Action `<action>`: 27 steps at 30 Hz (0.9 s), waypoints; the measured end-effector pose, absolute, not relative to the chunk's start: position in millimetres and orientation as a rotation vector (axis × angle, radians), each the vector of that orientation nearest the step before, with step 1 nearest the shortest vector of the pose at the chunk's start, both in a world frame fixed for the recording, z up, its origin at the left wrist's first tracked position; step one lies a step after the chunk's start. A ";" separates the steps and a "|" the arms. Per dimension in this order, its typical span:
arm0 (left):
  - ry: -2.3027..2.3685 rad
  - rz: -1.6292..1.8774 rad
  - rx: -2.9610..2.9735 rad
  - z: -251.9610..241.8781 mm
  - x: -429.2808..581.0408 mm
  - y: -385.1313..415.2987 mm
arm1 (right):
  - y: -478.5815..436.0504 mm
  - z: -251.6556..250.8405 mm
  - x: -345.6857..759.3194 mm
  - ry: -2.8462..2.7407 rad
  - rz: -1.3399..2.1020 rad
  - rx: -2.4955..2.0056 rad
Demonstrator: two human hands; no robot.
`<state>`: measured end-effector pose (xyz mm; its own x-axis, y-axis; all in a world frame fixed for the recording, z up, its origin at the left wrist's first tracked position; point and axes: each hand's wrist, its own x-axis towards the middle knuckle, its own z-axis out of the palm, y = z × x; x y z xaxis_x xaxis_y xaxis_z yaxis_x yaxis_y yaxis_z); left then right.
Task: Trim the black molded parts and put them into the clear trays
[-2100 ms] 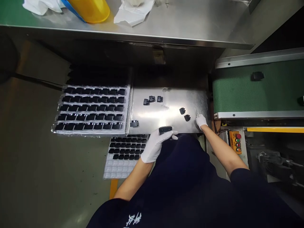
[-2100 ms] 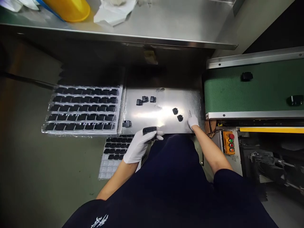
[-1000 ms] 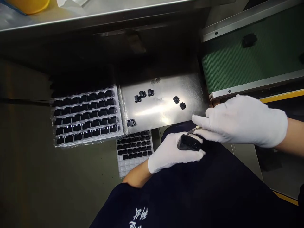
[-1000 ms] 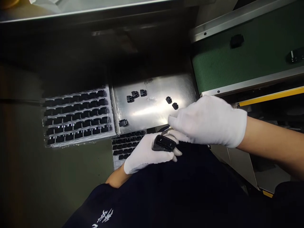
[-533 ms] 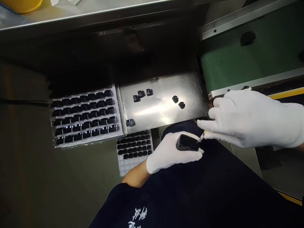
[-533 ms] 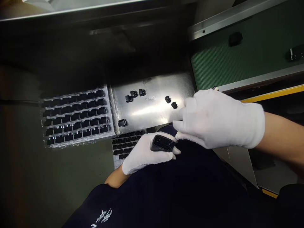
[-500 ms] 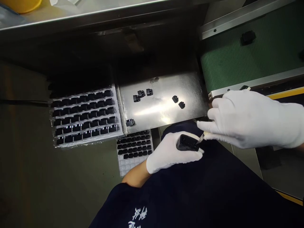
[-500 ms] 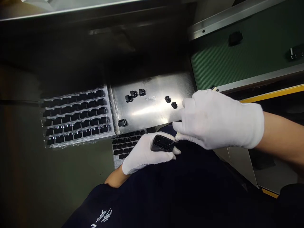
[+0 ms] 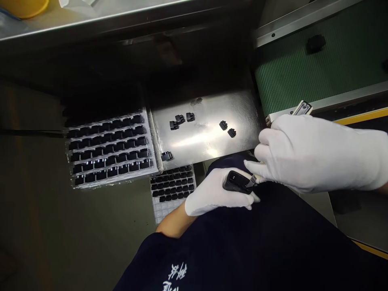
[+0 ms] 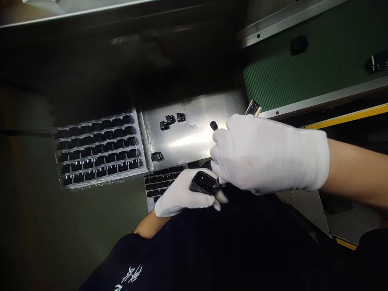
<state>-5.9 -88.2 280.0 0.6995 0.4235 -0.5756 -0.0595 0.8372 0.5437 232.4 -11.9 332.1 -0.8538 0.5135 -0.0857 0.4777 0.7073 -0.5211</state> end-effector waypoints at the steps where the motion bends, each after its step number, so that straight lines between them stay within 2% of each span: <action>1: 0.734 0.295 0.499 279.2 -6.2 -88.5 | -11.0 336.3 229.9 -2.919 0.758 -0.745; 5: 0.684 0.315 0.459 275.9 -8.3 -90.8 | -9.4 343.6 226.4 -3.102 0.453 -0.559; 9: 0.645 0.312 0.446 272.7 -11.9 -93.0 | -11.0 341.0 227.6 -3.155 0.288 -0.454; 27: 0.631 0.272 0.457 270.2 -18.1 -95.9 | -21.2 336.7 218.4 -3.034 0.494 -0.666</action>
